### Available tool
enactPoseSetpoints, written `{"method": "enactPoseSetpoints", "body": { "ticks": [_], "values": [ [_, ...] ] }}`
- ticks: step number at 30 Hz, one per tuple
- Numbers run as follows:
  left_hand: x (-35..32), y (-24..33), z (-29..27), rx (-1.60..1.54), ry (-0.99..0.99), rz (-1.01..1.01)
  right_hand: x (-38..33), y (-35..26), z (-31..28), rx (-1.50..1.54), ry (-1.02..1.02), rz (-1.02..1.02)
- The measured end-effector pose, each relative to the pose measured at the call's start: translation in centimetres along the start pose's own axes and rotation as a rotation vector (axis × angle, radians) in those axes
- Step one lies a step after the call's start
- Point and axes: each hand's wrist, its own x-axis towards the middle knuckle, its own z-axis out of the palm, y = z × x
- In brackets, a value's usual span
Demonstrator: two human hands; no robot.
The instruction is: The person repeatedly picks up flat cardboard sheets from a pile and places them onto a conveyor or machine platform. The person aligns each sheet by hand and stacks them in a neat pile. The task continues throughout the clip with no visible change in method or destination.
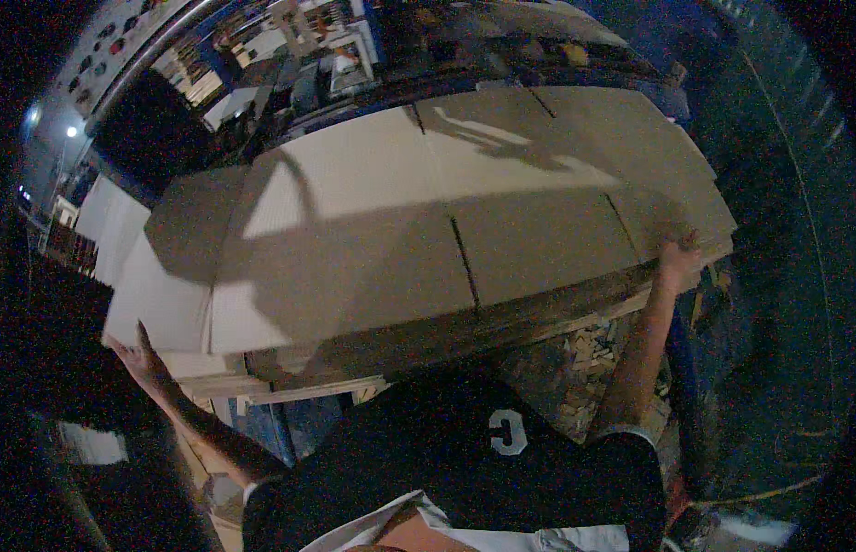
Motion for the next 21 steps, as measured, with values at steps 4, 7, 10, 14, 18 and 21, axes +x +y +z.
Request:
{"method": "enactPoseSetpoints", "body": {
  "ticks": [4,7,10,14,18,21],
  "values": [
    [2.9,1.1,1.4,-0.308,0.077,-0.028,4.3,2.6,0.7,0.448,0.143,0.117],
    [2.7,-1.0,2.4,-0.558,0.159,-0.080,8.5,1.2,-0.9,0.907,-0.114,0.236],
    [2.0,-3.5,1.7,-0.726,0.052,-0.387,9.4,-4.5,-4.4,1.000,-0.314,0.123],
    [-3.3,-3.6,-1.0,-0.027,-0.138,0.124,1.5,-12.0,-11.9,0.774,-0.143,-0.238],
    [-11.0,1.0,0.2,-0.475,-0.319,-0.259,-10.0,-12.8,-14.5,-0.016,-0.343,-0.478],
    [-12.9,5.5,3.0,-0.143,-0.735,0.381,-13.8,-12.2,-11.0,-0.040,-0.874,-1.146]
  ]
}}
